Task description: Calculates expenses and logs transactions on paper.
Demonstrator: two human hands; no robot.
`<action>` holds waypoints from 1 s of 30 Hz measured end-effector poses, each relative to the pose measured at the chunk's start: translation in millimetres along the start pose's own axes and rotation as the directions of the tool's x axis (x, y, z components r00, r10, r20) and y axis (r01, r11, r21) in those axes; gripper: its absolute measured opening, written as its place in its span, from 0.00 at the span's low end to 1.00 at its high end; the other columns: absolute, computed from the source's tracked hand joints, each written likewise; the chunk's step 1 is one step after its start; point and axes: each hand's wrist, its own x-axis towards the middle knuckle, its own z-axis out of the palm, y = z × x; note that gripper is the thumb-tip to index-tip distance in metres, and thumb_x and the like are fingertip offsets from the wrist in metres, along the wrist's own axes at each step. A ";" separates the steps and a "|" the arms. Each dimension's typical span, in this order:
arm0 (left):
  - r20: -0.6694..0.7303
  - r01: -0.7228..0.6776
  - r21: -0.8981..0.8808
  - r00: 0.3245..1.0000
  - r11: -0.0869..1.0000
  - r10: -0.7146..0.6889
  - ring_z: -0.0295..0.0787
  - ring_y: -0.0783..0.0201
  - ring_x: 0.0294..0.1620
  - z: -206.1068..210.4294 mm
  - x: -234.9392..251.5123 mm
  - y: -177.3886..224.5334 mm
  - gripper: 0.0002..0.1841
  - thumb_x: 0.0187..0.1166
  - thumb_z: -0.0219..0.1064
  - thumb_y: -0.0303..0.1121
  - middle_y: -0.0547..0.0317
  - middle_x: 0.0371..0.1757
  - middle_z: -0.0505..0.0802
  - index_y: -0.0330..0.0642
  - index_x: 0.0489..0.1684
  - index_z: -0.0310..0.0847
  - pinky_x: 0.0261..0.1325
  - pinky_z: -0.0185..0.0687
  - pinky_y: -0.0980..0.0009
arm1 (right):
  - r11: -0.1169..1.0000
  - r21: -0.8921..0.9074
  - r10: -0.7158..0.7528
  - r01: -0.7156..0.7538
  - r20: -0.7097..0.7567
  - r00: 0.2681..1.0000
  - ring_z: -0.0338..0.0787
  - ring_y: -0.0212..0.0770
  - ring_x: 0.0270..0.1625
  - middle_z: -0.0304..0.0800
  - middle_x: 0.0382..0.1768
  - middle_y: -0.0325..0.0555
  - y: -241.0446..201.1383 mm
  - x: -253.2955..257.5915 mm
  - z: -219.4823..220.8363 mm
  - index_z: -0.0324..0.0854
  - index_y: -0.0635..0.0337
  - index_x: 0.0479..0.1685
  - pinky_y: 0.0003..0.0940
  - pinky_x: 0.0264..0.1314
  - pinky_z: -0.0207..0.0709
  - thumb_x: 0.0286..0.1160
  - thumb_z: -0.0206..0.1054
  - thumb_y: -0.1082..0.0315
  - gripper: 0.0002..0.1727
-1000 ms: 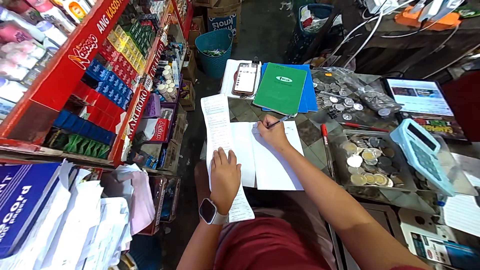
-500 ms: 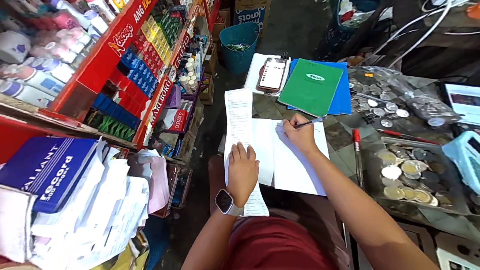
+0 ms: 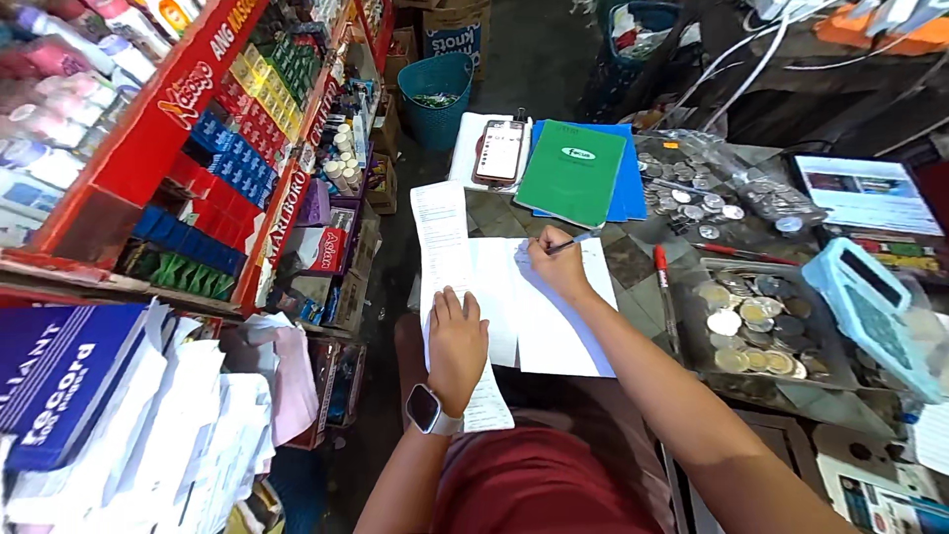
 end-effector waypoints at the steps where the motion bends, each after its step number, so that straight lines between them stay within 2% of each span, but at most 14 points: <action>1: 0.018 0.005 -0.004 1.000 1.000 -0.005 0.64 0.30 0.87 -1.3 0.2 0.4 0.29 0.90 0.53 0.46 0.26 0.85 0.70 0.38 0.84 0.71 0.85 0.62 0.42 | 1.000 -0.001 0.005 -0.004 0.002 1.000 0.73 0.28 0.18 0.69 0.17 0.38 1.4 0.6 -0.1 0.66 0.61 0.19 0.24 0.24 0.71 0.76 0.64 0.74 0.16; 3: 0.046 0.017 -0.029 0.999 0.999 -0.016 0.61 0.31 0.88 -3.6 1.1 2.3 0.29 0.91 0.52 0.46 0.26 0.86 0.68 0.38 0.86 0.69 0.86 0.59 0.43 | 1.000 -0.011 -0.010 0.010 0.003 1.000 0.72 0.30 0.21 0.69 0.19 0.40 2.9 0.8 0.0 0.67 0.63 0.21 0.25 0.26 0.71 0.77 0.64 0.74 0.15; 5: 0.009 0.011 -0.052 1.000 0.999 -0.010 0.63 0.31 0.87 -0.7 1.5 2.2 0.29 0.90 0.53 0.45 0.26 0.85 0.69 0.37 0.84 0.71 0.86 0.61 0.43 | 1.000 0.010 0.006 -0.006 -0.018 1.000 0.71 0.31 0.21 0.68 0.20 0.41 3.2 1.6 -1.1 0.66 0.63 0.21 0.27 0.27 0.70 0.76 0.63 0.75 0.15; 9: -0.039 -0.004 -0.062 0.999 0.998 0.001 0.65 0.30 0.86 3.8 1.4 3.1 0.28 0.89 0.55 0.44 0.28 0.83 0.73 0.37 0.82 0.73 0.85 0.62 0.43 | 0.973 0.157 0.175 -0.168 -0.037 0.984 0.75 0.26 0.14 0.70 0.14 0.32 -22.0 5.4 -1.7 0.63 0.56 0.22 0.23 0.21 0.76 0.76 0.63 0.76 0.16; 11: -0.044 -0.010 -0.044 0.999 0.999 0.008 0.66 0.30 0.85 4.2 1.8 4.0 0.28 0.89 0.54 0.44 0.28 0.83 0.73 0.36 0.82 0.72 0.84 0.63 0.43 | 0.960 0.214 0.174 -0.181 0.052 0.983 0.77 0.27 0.14 0.72 0.14 0.33 -53.1 5.2 9.3 0.65 0.57 0.25 0.23 0.21 0.78 0.78 0.62 0.76 0.14; 14: -0.063 -0.024 -0.053 0.998 0.998 0.021 0.66 0.29 0.85 7.5 2.0 4.1 0.27 0.89 0.55 0.43 0.28 0.82 0.74 0.36 0.81 0.74 0.84 0.64 0.42 | 0.953 0.236 0.120 -0.190 0.281 0.952 0.77 0.29 0.14 0.74 0.15 0.38 -91.4 1.4 41.9 0.68 0.61 0.27 0.25 0.21 0.77 0.81 0.62 0.75 0.12; 18: -0.143 -0.044 -0.079 0.989 0.996 0.033 0.70 0.30 0.83 14.0 2.6 3.6 0.24 0.86 0.59 0.42 0.30 0.79 0.79 0.35 0.74 0.81 0.83 0.65 0.42 | 0.964 0.173 0.104 -0.202 0.455 0.884 0.77 0.30 0.14 0.75 0.15 0.39 -86.6 8.6 94.8 0.69 0.61 0.26 0.24 0.21 0.74 0.81 0.66 0.72 0.14; 22: -0.075 -0.040 -0.078 0.997 0.996 0.034 0.65 0.30 0.86 13.1 0.3 2.6 0.26 0.88 0.56 0.43 0.29 0.82 0.75 0.34 0.77 0.78 0.87 0.59 0.43 | 0.974 0.148 0.087 -0.172 0.459 0.884 0.74 0.30 0.15 0.69 0.13 0.38 -67.5 6.3 112.2 0.66 0.59 0.20 0.26 0.23 0.72 0.77 0.65 0.75 0.16; 26: -0.156 -0.064 -0.055 0.986 0.996 0.054 0.70 0.30 0.83 18.4 -1.1 2.8 0.25 0.86 0.58 0.43 0.28 0.79 0.79 0.33 0.73 0.81 0.84 0.64 0.42 | 0.995 0.085 0.012 -0.055 0.441 0.897 0.72 0.31 0.17 0.69 0.14 0.39 -68.4 1.9 111.8 0.69 0.60 0.19 0.27 0.23 0.69 0.76 0.67 0.74 0.16; 28: -0.150 -0.065 -0.057 0.987 0.996 0.056 0.69 0.30 0.84 18.5 -0.6 2.6 0.26 0.86 0.58 0.43 0.27 0.80 0.77 0.32 0.75 0.79 0.85 0.63 0.42 | 0.988 0.119 0.045 -0.101 0.404 0.914 0.71 0.32 0.14 0.68 0.13 0.40 -66.6 0.1 110.8 0.67 0.58 0.19 0.27 0.20 0.67 0.76 0.65 0.75 0.17; 30: -0.122 -0.057 -0.076 0.991 0.995 0.048 0.67 0.29 0.85 16.7 -0.1 3.1 0.28 0.87 0.57 0.43 0.27 0.82 0.74 0.31 0.79 0.75 0.86 0.61 0.42 | 0.945 0.225 0.142 -0.239 0.376 0.916 0.73 0.31 0.14 0.72 0.14 0.39 -67.5 0.6 101.2 0.67 0.58 0.23 0.26 0.20 0.71 0.80 0.63 0.75 0.15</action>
